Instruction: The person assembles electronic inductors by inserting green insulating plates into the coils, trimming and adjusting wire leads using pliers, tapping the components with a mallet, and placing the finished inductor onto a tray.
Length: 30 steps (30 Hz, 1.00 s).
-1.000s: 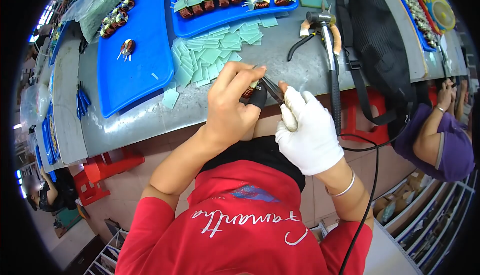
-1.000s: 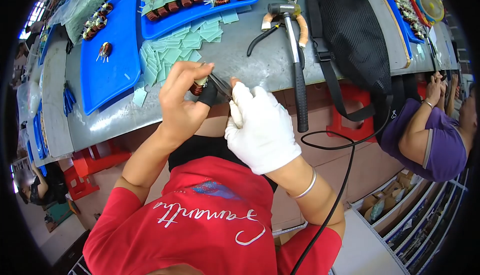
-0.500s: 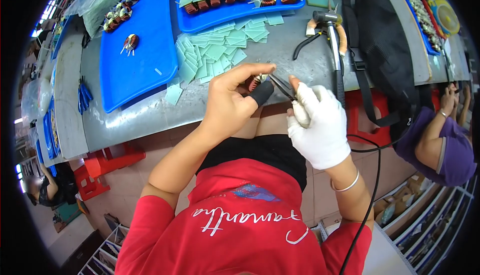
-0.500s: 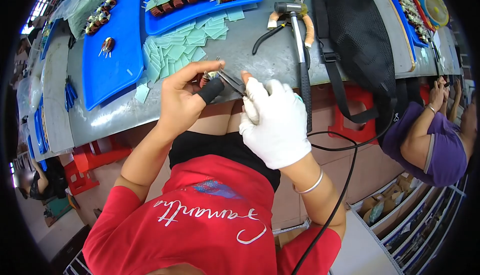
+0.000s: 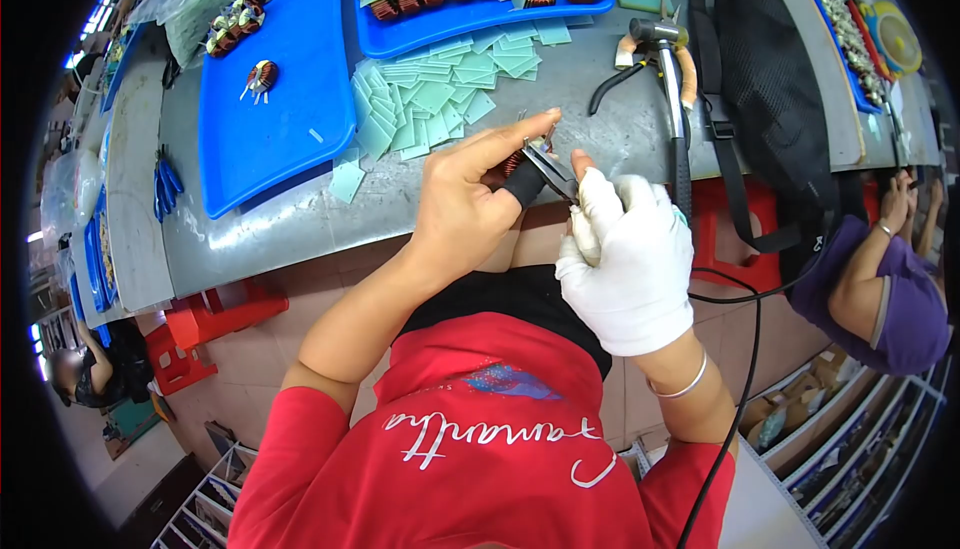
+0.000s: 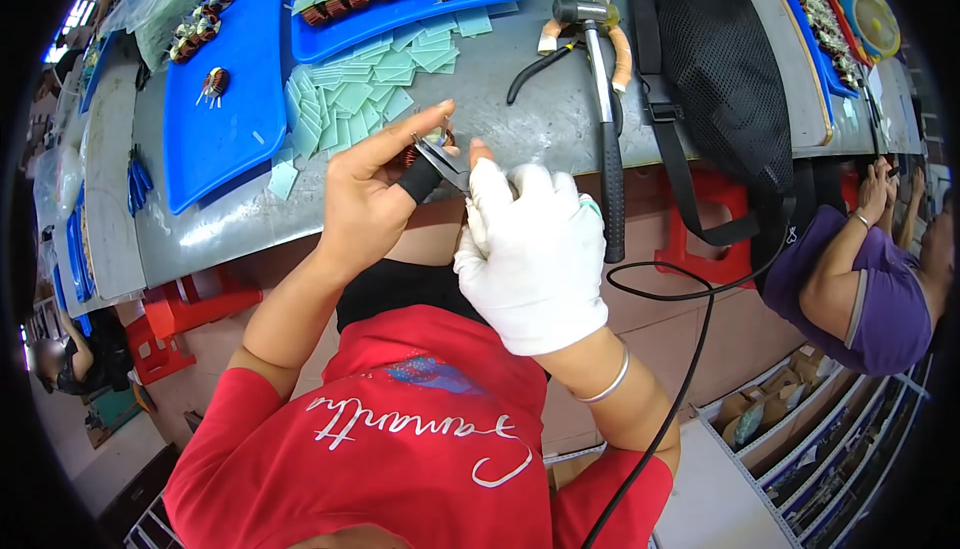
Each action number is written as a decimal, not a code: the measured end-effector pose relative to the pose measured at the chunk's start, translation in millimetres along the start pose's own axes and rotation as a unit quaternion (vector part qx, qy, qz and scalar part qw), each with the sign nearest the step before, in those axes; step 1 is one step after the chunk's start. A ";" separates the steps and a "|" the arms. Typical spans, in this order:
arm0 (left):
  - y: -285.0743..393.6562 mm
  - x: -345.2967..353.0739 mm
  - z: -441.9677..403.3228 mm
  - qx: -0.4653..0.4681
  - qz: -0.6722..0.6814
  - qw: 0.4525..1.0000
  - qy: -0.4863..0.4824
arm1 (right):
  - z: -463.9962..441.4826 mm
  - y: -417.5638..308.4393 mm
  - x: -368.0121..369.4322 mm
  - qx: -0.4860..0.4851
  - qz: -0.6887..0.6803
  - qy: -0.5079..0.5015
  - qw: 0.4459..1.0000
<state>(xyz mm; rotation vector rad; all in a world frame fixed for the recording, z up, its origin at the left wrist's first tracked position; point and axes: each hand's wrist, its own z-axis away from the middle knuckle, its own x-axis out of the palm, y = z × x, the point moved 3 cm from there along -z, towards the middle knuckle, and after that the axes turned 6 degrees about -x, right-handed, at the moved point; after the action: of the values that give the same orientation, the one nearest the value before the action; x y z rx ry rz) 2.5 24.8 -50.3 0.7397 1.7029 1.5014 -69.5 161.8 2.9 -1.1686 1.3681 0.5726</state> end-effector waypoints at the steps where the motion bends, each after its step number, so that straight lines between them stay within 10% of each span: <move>1: 1.6 0.4 0.4 0.046 -0.022 0.998 0.033 | 0.6 0.2 1.6 -0.007 0.016 0.010 1.000; 26: -14.6 17.9 10.4 0.134 -0.106 0.972 0.162 | 4.4 -0.8 17.8 0.100 -0.222 -0.023 0.970; 30: -9.4 13.0 3.7 -0.010 0.185 0.981 0.064 | 3.2 8.2 8.9 0.056 -0.170 -0.020 0.984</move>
<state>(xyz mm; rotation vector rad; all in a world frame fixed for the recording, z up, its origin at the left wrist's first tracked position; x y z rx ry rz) -1.4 36.0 -61.7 1.0108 1.7059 1.8503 -73.6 165.0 -8.5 -1.2562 1.1188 0.2703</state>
